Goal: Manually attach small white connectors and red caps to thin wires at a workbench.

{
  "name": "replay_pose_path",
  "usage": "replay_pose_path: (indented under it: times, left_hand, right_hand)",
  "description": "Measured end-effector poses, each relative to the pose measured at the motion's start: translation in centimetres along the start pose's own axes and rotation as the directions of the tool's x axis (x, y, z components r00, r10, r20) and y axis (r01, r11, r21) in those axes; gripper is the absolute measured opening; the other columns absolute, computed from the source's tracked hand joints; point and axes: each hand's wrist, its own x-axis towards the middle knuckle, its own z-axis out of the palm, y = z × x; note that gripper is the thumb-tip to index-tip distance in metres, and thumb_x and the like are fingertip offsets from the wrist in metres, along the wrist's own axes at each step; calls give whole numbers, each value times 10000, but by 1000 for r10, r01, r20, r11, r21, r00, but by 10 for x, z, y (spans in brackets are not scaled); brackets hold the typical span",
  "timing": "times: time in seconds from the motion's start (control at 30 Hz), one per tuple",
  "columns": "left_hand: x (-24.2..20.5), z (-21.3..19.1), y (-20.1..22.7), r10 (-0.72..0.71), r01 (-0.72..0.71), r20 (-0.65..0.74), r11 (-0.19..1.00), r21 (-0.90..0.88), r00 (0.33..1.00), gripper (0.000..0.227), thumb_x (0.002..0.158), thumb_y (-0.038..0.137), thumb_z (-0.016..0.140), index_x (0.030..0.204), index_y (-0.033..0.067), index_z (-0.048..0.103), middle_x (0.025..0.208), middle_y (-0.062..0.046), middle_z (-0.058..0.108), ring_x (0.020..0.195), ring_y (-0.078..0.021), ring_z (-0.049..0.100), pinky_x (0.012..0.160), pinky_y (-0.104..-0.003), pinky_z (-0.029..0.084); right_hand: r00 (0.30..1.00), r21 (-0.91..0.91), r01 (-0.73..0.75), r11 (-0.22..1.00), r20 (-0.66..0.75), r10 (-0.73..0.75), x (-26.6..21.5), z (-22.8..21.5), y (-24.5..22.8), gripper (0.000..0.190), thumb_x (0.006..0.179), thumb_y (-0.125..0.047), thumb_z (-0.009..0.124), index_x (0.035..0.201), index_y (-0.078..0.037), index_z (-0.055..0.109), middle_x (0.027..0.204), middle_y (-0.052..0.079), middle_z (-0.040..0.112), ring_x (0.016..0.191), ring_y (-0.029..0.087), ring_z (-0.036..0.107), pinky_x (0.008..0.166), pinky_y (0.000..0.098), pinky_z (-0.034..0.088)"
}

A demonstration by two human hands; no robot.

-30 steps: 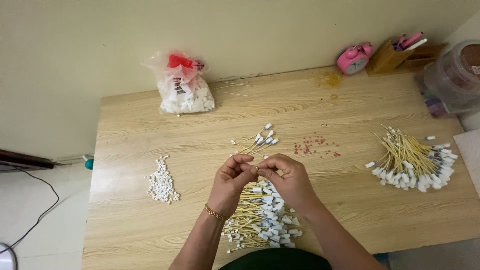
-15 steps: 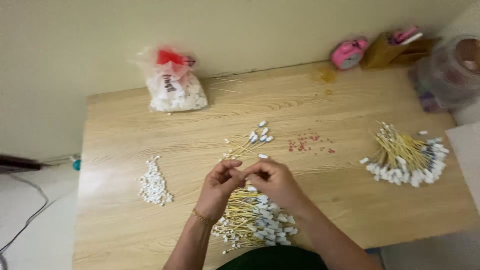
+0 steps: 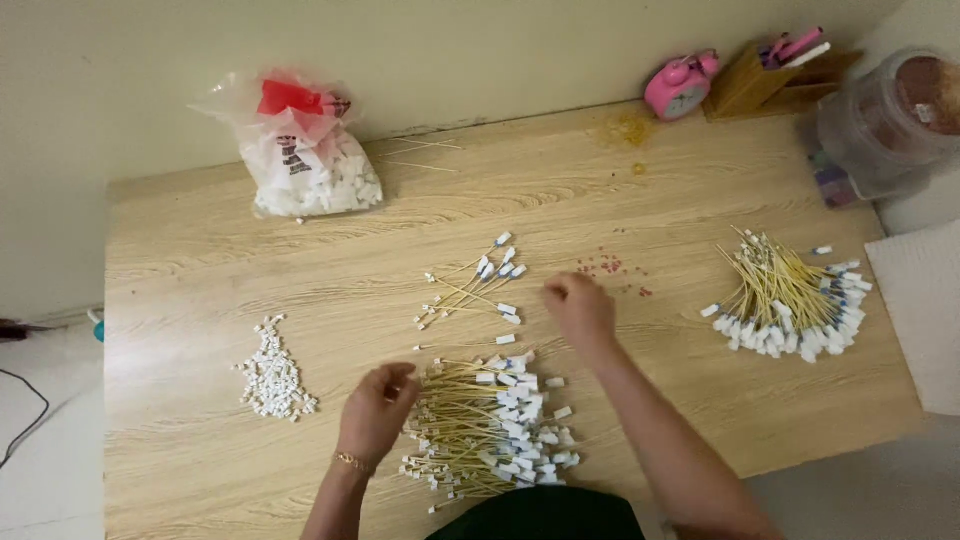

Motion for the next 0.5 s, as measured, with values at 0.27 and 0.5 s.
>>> replay_pose_path:
  times: [0.27, 0.5]
  left_hand:
    - [90, 12, 25, 206, -176, -231, 974, 144, 951, 257, 882, 210, 749, 1119, 111, 747, 947, -89, 764, 801, -188, 742, 737, -342, 603]
    - [145, 31, 41, 352, -237, -271, 895, 378, 896, 249, 854, 203, 789, 1086, 130, 739, 996, -78, 711, 848, -266, 704, 752, -409, 582]
  right_hand:
    - [994, -314, 51, 948, -74, -78, 60, 8, 37, 235, 821, -371, 754, 940, -172, 793, 1027, 37, 742, 991, 255, 689, 866, 427, 542]
    - [999, -415, 40, 909, 21, -34, 68, 13, 40, 282, 972, -382, 640, 966, -129, 765, 993, 74, 735, 927, 262, 699, 845, 440, 535]
